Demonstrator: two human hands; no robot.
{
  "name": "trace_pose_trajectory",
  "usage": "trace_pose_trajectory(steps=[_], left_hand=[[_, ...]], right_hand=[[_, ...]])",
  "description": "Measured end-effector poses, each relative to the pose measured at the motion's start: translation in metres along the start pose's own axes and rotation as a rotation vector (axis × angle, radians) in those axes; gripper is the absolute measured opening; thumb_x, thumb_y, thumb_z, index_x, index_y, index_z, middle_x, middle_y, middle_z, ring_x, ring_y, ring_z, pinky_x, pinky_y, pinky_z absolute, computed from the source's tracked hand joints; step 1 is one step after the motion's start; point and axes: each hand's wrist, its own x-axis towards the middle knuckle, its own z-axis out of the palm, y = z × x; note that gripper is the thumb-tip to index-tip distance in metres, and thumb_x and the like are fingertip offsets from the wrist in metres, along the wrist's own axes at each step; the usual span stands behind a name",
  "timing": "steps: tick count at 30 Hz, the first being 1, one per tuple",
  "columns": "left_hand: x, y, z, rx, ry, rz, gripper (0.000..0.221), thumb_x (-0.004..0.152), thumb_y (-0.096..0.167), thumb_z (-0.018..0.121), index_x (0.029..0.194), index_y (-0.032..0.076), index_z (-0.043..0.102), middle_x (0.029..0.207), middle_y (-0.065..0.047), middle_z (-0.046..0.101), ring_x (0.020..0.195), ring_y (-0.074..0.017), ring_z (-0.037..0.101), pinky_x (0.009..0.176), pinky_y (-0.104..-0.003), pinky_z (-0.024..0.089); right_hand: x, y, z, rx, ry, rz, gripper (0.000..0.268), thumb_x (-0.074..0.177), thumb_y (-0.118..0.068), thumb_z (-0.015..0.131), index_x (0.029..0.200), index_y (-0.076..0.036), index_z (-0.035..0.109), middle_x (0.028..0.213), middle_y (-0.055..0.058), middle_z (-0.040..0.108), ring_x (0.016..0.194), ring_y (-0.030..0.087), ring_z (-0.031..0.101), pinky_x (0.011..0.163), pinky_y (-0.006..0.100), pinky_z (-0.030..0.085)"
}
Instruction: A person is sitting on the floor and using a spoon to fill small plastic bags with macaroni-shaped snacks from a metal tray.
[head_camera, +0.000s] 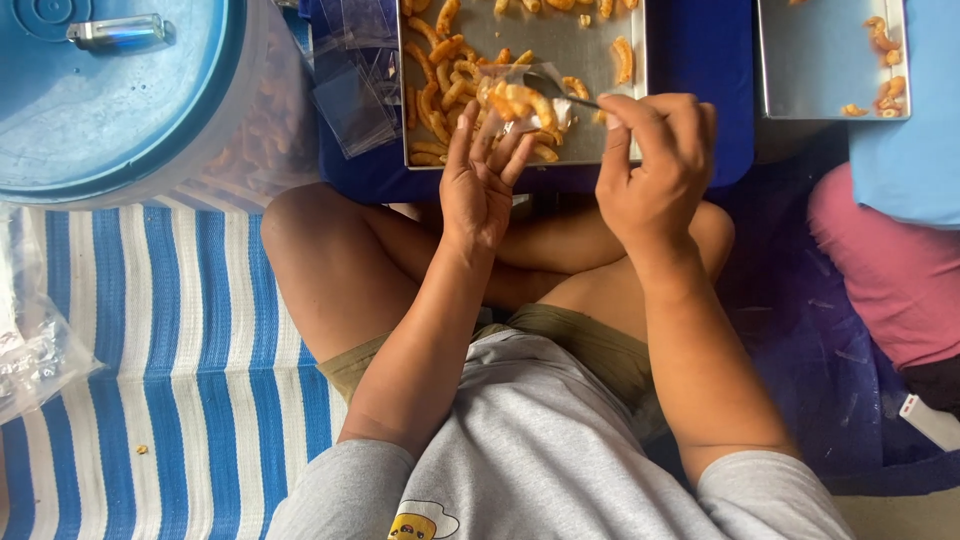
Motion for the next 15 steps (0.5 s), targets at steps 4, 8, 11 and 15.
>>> trace_pose_trajectory(steps=[4,8,11,15], left_hand=[[-0.001,-0.001,0.007,0.045,0.001,0.019,0.067,0.099,0.032,0.064,0.154,0.001,0.039,0.132,-0.021,0.060,0.112,-0.0276,0.067,0.094,-0.036,0.062],[0.002,-0.005,0.010,0.116,0.080,0.032,0.042,0.093,0.017,0.075,0.129,0.002,0.058,0.105,-0.014,0.066,0.085,-0.0184,0.070,0.073,-0.028,0.065],[0.001,-0.001,0.014,0.153,0.139,0.033,0.039,0.090,0.016,0.077,0.124,0.003,0.063,0.104,-0.011,0.065,0.088,-0.0176,0.067,0.076,-0.028,0.064],[0.004,0.002,0.014,0.252,0.092,0.064,0.043,0.088,0.017,0.079,0.121,0.000,0.057,0.103,-0.014,0.066,0.084,-0.0201,0.071,0.076,-0.030,0.065]], right_hand=[[0.000,0.006,0.002,0.048,-0.077,0.003,0.014,0.099,0.006,0.071,0.108,-0.003,0.078,0.094,0.009,0.058,0.085,0.024,0.049,0.076,0.035,0.043],[0.009,0.002,0.001,0.104,-0.160,-0.030,0.018,0.093,0.011,0.073,0.105,-0.002,0.078,0.097,0.010,0.060,0.085,0.025,0.051,0.075,0.035,0.047],[0.011,0.003,0.002,0.109,-0.122,-0.024,0.016,0.095,0.011,0.073,0.106,-0.001,0.076,0.098,0.011,0.060,0.086,0.027,0.051,0.078,0.037,0.046],[0.011,0.003,0.005,0.114,-0.095,-0.018,0.016,0.096,0.011,0.074,0.108,0.000,0.075,0.100,0.011,0.061,0.088,0.026,0.053,0.080,0.037,0.047]])
